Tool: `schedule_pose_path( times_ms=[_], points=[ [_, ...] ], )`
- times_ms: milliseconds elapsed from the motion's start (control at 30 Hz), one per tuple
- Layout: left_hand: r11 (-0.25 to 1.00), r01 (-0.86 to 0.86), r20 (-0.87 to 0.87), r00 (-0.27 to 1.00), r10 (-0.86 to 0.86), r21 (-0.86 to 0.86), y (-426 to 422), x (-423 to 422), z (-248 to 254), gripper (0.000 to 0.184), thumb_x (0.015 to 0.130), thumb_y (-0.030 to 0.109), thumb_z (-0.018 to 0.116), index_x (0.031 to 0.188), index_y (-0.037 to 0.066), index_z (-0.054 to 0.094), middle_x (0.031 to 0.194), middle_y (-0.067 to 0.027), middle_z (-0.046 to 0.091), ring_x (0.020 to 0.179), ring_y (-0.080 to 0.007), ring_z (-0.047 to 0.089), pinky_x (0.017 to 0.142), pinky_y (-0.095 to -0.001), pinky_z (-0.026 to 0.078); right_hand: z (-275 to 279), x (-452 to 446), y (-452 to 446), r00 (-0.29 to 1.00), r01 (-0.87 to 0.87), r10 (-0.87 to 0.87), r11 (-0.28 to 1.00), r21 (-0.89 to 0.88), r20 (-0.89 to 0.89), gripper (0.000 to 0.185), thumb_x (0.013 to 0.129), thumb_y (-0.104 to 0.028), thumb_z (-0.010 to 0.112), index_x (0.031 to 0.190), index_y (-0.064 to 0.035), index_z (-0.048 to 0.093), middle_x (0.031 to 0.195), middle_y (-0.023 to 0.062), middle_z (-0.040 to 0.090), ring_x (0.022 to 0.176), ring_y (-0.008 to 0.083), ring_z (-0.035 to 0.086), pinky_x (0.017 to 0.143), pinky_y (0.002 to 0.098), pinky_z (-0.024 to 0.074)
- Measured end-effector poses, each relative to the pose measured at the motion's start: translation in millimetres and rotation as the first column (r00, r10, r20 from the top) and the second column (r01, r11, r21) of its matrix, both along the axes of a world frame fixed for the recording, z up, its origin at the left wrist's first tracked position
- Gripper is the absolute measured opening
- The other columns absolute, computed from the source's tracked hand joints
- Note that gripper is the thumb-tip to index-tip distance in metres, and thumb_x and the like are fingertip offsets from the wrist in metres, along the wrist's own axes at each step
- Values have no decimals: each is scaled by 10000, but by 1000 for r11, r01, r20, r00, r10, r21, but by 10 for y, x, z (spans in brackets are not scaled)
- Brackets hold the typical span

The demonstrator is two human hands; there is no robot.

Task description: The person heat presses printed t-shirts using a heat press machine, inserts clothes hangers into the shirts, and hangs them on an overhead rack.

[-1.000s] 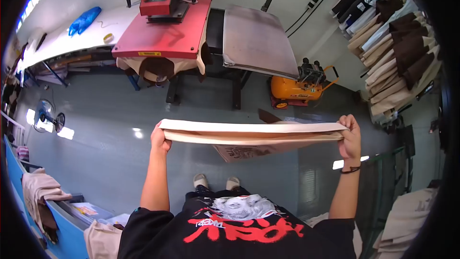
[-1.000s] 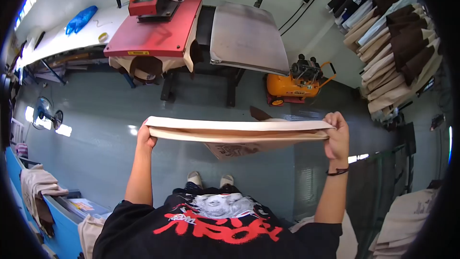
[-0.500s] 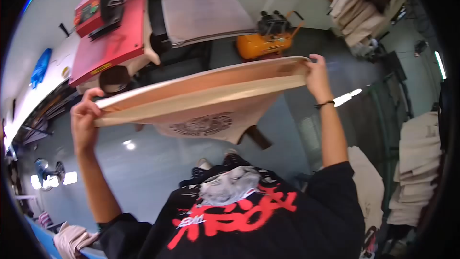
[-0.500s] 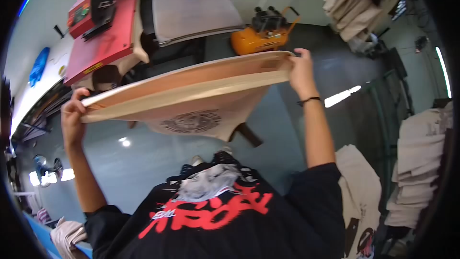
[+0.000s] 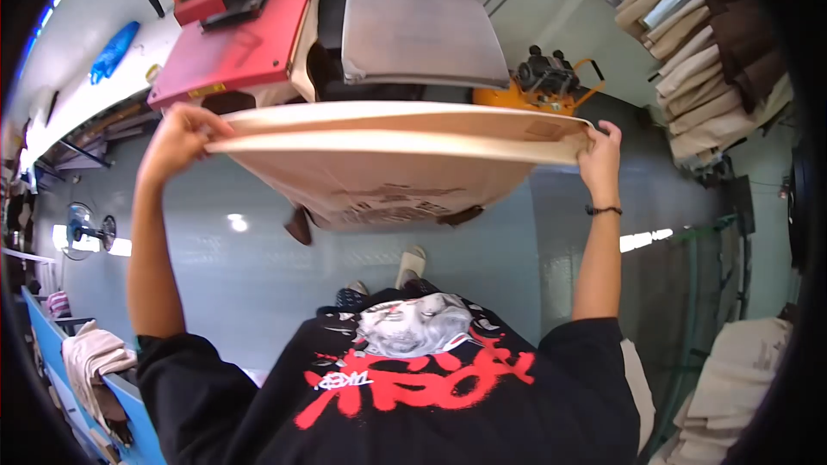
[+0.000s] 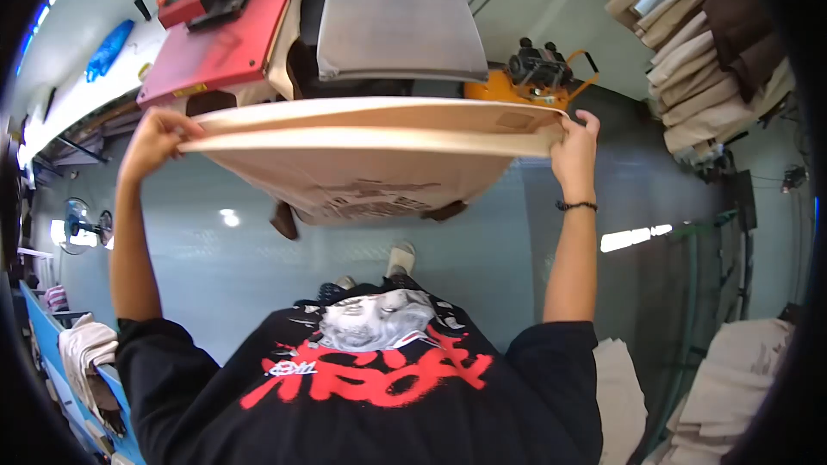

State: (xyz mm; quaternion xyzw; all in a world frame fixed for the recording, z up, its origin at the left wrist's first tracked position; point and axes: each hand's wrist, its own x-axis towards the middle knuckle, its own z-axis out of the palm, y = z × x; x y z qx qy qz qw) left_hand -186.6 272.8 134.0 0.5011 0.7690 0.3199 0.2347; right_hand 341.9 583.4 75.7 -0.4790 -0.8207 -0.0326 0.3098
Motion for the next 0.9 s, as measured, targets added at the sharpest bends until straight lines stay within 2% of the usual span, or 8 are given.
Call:
schedule_pose_path(
  times_ms=[167, 267, 367, 467, 567, 667, 733, 900],
  points=[
    [1000, 12, -377, 926, -18, -18, 244, 410, -376, 301, 695, -146, 517, 896, -26, 706, 706, -145, 656, 608, -208, 611, 580, -319, 496, -265, 112, 394, 996, -19, 33, 987, -160, 85, 500, 737, 111, 472, 1223, 29, 556, 1077, 203, 618, 1002, 318, 613, 933, 317, 459],
    [988, -147, -488, 859, 154, 52, 309, 731, -538, 402, 670, -106, 535, 1020, 22, 684, 737, -207, 619, 672, -381, 580, 681, -371, 495, -530, 74, 537, 700, -481, -26, 722, -498, -714, 431, 824, 118, 418, 1229, 48, 547, 1139, 151, 618, 1022, 277, 622, 877, 350, 505],
    [847, -497, 385, 831, 402, 188, 418, 888, -1149, 418, 835, -104, 471, 1246, -58, 536, 1013, -154, 657, 902, -233, 645, 807, -333, 519, -857, -9, 557, 106, -893, -537, 319, -318, -837, 381, 961, -70, 435, 1338, -39, 470, 1294, 81, 546, 1194, 201, 517, 1022, 340, 412],
    [651, -750, 938, 298, 174, 118, 783, 1018, -1621, 464, 913, -51, 442, 1370, -90, 369, 1246, -212, 555, 1076, -296, 607, 954, -405, 493, -979, -99, 748, 126, -920, -755, 153, -360, -643, 414, 959, -145, 483, 1354, -25, 450, 1316, 82, 534, 1191, 204, 515, 1018, 349, 406],
    [720, -692, 947, 191, 259, -57, 1028, 862, -1485, 391, 966, 154, 454, 1285, -66, 502, 1143, -172, 624, 982, -246, 639, 854, -369, 524, -775, -228, 979, 554, -741, -184, 335, -582, -812, 589, 815, 62, 572, 1377, 25, 402, 1287, 76, 541, 1149, 162, 529, 950, 271, 431],
    [942, -301, -223, 938, 265, -147, 1330, 607, -1513, 701, 748, 388, 754, 1183, -113, 531, 1056, -214, 662, 962, -290, 651, 828, -373, 515, -848, -322, 1540, 881, -454, 391, 535, -712, -268, 727, 672, 15, 608, 1367, 30, 395, 993, 158, 648, 842, 183, 640, 709, 273, 507],
    [779, -312, -437, 898, 55, -544, 1784, 594, -1605, 1079, 511, 492, 856, 1294, -111, 423, 1094, -289, 620, 1058, -397, 601, 929, -401, 488, -820, -553, 1882, 844, -38, 526, 254, -966, 105, 650, 684, -33, 614, 1302, 55, 432, 702, 120, 614, 546, 169, 571, 468, 301, 434],
    [622, -105, -411, 832, -373, -776, 2909, -73, -1646, 401, 684, 333, 762, 925, 15, 722, 980, -185, 686, 930, -313, 666, 844, -394, 527, -1325, -1042, 3157, 732, 289, 653, -41, -956, 193, 469, 732, -220, 652, 1159, -39, 578, 486, 1, 463, 398, 102, 427, 362, 299, 322]
  ],
)
